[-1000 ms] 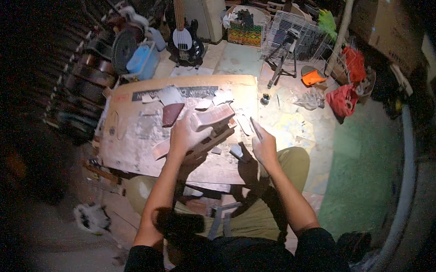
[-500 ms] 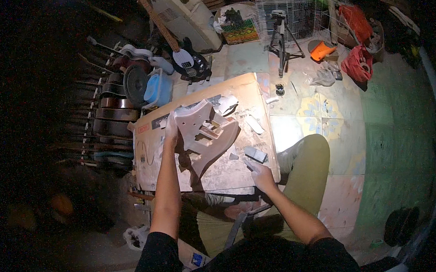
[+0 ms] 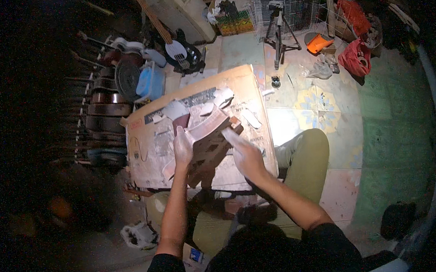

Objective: The person is sanding the edges and surfaces of a wooden guitar body by hand with a sanding block, rotating the object to reach different parts.

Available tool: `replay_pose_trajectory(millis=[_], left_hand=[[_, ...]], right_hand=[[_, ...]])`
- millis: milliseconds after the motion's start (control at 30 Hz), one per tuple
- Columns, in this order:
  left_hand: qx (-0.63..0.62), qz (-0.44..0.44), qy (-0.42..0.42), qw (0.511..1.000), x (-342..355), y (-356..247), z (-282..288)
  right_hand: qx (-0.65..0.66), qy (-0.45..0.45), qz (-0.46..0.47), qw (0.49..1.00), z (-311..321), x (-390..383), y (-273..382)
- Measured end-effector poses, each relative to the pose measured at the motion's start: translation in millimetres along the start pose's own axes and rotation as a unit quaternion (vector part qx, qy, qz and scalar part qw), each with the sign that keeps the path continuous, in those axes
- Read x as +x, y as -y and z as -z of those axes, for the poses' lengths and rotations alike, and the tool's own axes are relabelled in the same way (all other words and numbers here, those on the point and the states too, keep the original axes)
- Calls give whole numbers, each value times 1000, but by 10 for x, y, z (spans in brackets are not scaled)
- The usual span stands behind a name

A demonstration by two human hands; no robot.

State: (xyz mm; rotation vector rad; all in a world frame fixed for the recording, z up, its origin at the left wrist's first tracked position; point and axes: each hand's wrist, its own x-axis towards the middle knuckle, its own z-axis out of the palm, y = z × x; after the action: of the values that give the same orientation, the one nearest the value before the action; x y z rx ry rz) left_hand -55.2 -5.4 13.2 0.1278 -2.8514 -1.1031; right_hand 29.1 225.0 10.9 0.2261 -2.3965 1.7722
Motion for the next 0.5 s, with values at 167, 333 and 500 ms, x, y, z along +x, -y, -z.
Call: replay_pose_trajectory(millis=[167, 333, 500], left_hand=[[59, -6, -75, 995, -187, -126, -129], [22, -16, -72, 997, -332, -347, -69], [47, 90, -22, 995, -343, -547, 43]], right_hand=[[-208, 60, -24, 976, -164, 354, 27], [-168, 32, 65, 983, -236, 400, 17], [-45, 55, 34, 997, -300, 117, 587]])
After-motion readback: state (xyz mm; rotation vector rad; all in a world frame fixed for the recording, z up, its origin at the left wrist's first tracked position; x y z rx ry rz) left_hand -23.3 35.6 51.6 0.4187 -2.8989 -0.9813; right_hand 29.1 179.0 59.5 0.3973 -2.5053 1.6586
